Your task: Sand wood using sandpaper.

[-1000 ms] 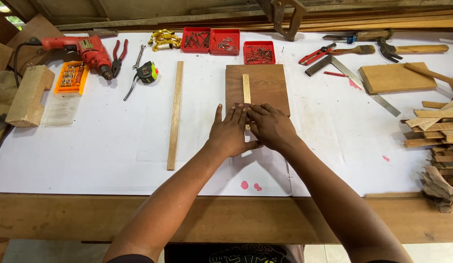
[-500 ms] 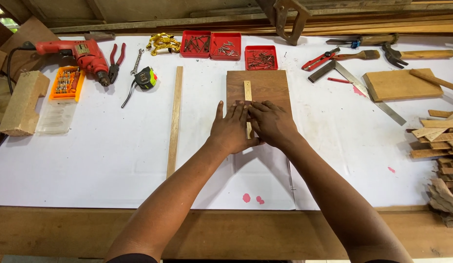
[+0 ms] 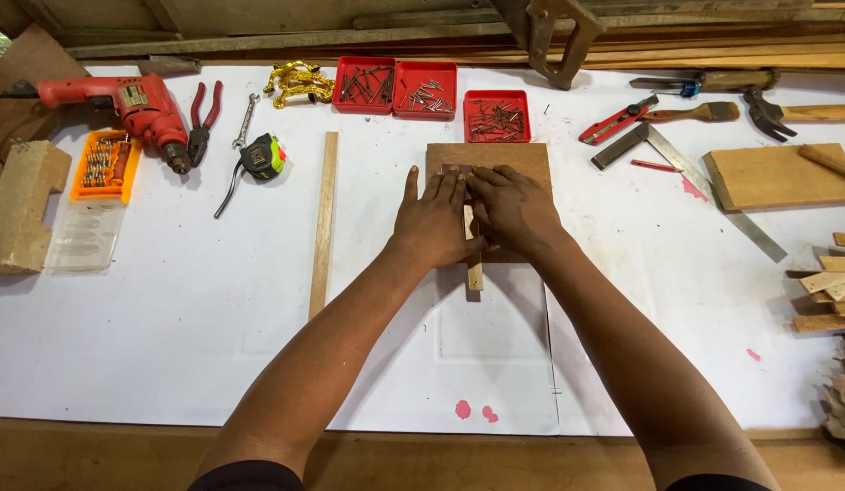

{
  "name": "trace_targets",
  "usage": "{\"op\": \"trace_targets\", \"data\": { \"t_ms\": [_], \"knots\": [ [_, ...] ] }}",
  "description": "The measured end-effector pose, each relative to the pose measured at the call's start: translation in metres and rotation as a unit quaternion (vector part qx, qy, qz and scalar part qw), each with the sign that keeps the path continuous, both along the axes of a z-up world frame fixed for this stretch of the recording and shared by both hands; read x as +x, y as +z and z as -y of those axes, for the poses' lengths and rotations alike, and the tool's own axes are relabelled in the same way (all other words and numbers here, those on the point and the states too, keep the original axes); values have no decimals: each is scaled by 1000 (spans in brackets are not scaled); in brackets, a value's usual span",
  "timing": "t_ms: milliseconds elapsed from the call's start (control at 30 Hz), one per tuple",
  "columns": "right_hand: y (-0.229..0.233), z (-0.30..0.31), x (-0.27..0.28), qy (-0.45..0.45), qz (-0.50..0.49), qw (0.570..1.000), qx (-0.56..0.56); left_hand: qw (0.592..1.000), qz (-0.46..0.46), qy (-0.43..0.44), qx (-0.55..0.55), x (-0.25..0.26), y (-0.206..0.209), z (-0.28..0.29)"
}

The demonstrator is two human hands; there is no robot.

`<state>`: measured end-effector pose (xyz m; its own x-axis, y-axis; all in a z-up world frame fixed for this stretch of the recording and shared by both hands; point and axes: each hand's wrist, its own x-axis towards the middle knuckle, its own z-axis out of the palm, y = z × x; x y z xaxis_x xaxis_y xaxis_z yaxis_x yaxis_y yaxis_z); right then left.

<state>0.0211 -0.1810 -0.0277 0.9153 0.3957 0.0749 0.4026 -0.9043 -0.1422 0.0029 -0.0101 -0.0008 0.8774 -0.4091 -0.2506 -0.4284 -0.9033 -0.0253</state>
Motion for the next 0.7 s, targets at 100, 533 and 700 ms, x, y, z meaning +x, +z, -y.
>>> {"op": "trace_targets", "data": {
  "t_ms": [100,533,700],
  "knots": [
    [-3,0,-4,1,11,1000,-4,1000,10,1,-1,-5,1,0],
    [14,-2,-97,-5,-12,1000,7,1000,11,3,-22,-92,1,1],
    [18,-3,-126,-10,-30,999,5,1000,11,-4,-18,-122,4,2]
  ]
}}
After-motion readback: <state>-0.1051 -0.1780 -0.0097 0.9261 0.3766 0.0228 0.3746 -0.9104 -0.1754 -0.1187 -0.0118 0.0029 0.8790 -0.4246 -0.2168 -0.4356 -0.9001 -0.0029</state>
